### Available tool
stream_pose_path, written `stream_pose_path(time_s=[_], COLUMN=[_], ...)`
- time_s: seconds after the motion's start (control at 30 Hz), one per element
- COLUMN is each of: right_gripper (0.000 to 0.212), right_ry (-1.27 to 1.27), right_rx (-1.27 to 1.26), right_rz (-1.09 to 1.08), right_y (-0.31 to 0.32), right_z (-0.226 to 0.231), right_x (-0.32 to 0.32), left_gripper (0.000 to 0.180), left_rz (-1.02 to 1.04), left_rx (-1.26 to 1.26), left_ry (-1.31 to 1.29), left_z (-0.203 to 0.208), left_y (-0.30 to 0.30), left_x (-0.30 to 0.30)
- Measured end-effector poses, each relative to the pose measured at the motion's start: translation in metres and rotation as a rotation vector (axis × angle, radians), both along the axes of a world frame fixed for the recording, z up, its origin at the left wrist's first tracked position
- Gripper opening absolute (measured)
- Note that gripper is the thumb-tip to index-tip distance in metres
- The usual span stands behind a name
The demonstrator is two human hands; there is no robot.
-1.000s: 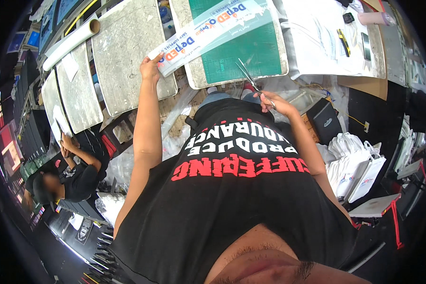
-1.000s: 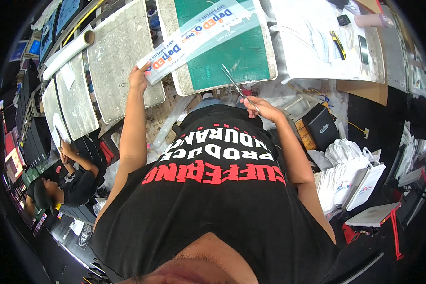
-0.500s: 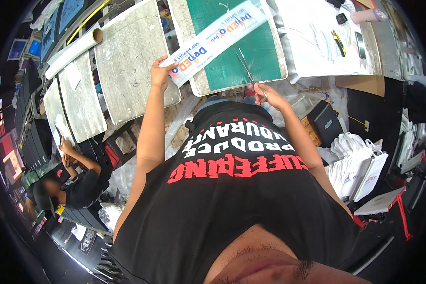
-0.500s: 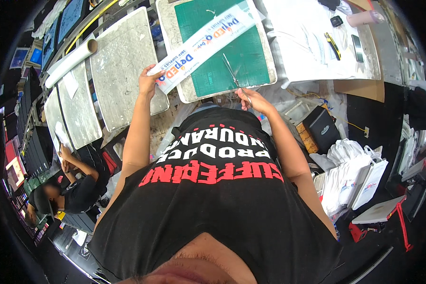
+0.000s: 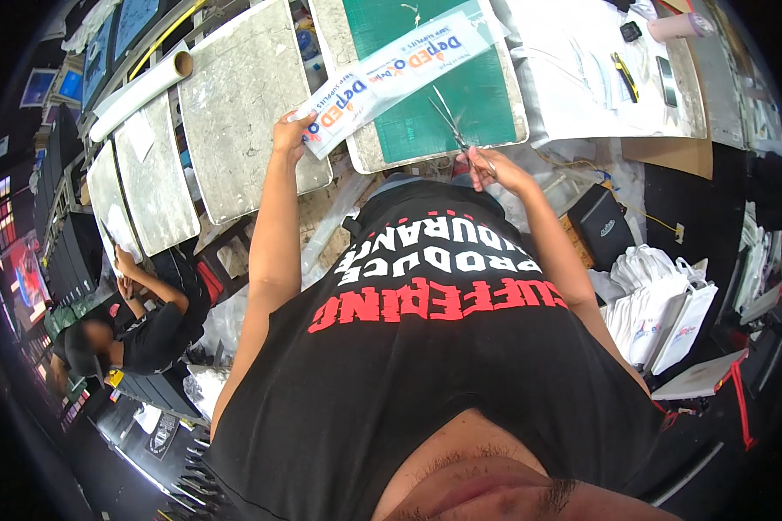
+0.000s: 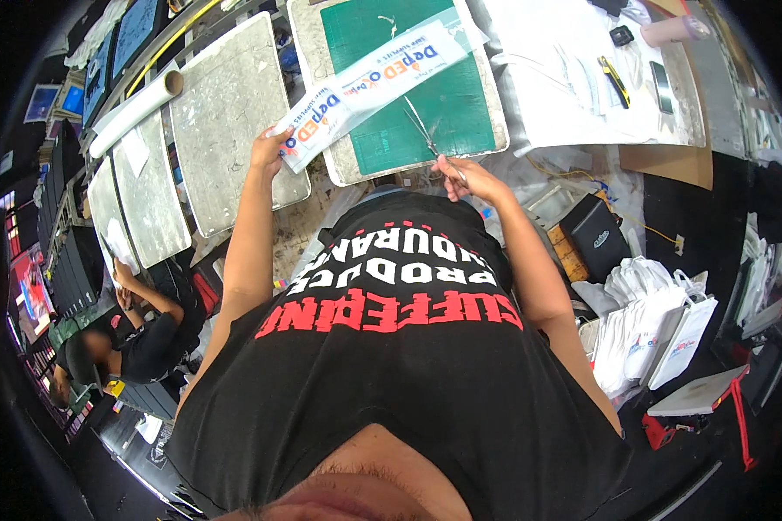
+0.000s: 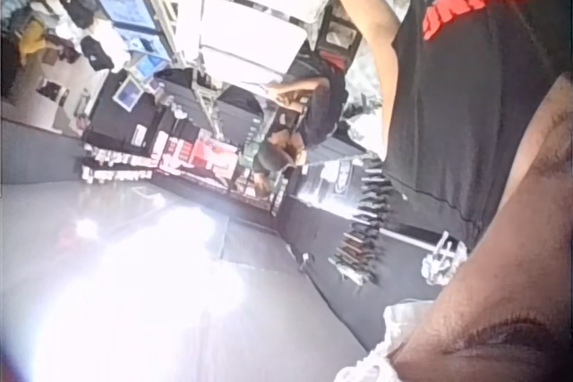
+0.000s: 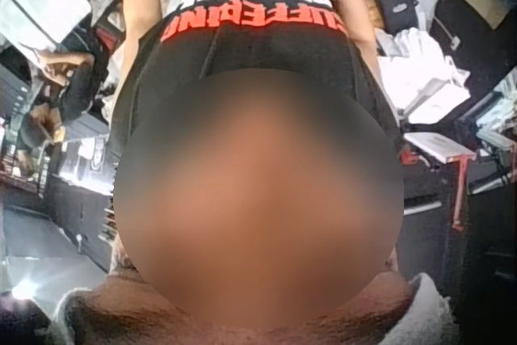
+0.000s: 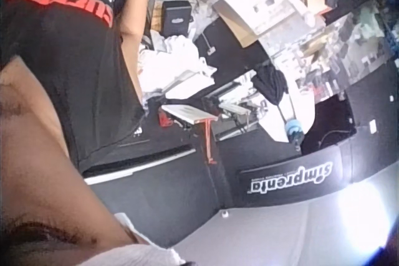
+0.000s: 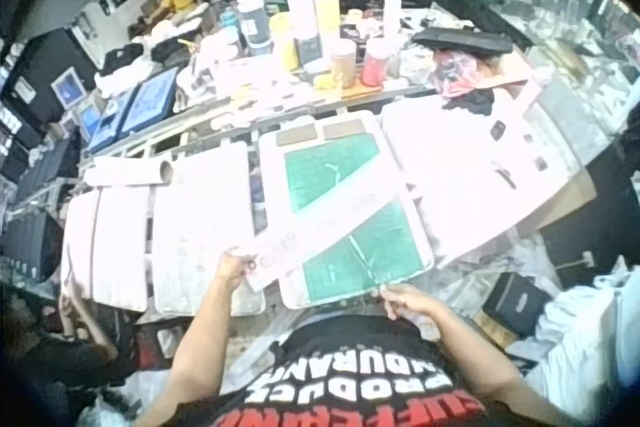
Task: The person uses scissors to cut long strips of printed decals into individual labels, placing them into a stack.
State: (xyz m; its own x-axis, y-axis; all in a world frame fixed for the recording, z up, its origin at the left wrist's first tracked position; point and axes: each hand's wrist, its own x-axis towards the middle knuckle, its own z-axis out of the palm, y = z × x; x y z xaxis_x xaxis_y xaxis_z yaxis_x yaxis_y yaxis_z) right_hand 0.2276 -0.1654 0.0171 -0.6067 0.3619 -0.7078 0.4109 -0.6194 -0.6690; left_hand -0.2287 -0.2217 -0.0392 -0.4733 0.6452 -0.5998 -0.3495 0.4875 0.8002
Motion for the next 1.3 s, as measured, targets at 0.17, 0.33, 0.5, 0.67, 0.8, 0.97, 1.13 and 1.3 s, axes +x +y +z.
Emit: stream_pose_path(time_s=[0.17,0.33,0.5,0.67,0.8,0.97,1.13,1.3], right_gripper=[0.079,0.076,0.072,0.074,0.074,0.076,0.078,0.071], right_ry=[-0.033,0.02,-0.022,-0.021,0.0,-0.033,-0.061,-0.061], right_rx=[-0.089,0.019,0.158,0.144,0.129,0.151,0.192,0.198], right_rz=[0.152,0.085,0.069,-0.006,-0.002,-0.013,0.017,0.035], right_y=[0.01,0.012,0.006,0.004,0.007,0.007,0.008,0.01], right_z=[0.013,-0.007,-0.016,-0.018,-0.027,-0.028,-0.026,-0.026], right_x=[0.013,-0.015,-0.031,-0.038,-0.037,-0.036,-0.037,-0.036], left_gripper=[0.027,0.027,0.025,0.027,0.025,0.023,0.02,0.018], left_rz=[0.024,-0.088,-0.138,-0.106,-0.175,-0.196,-0.184,-0.185], left_rx=[0.037,-0.03,-0.045,-0.02,-0.018,-0.025,-0.019,-0.015], left_ry=[-0.19,-0.022,-0.014,-0.005,0.02,0.03,0.049,0.055], left_z=[0.009,0.014,0.011,0.011,0.01,0.014,0.014,0.011], left_y=[0.002,-0.012,-0.027,-0.031,-0.031,-0.028,-0.028,-0.029], left_x=[-0.005,-0.004,-0.005,-0.004,-0.01,-0.008,-0.007,-0.007])
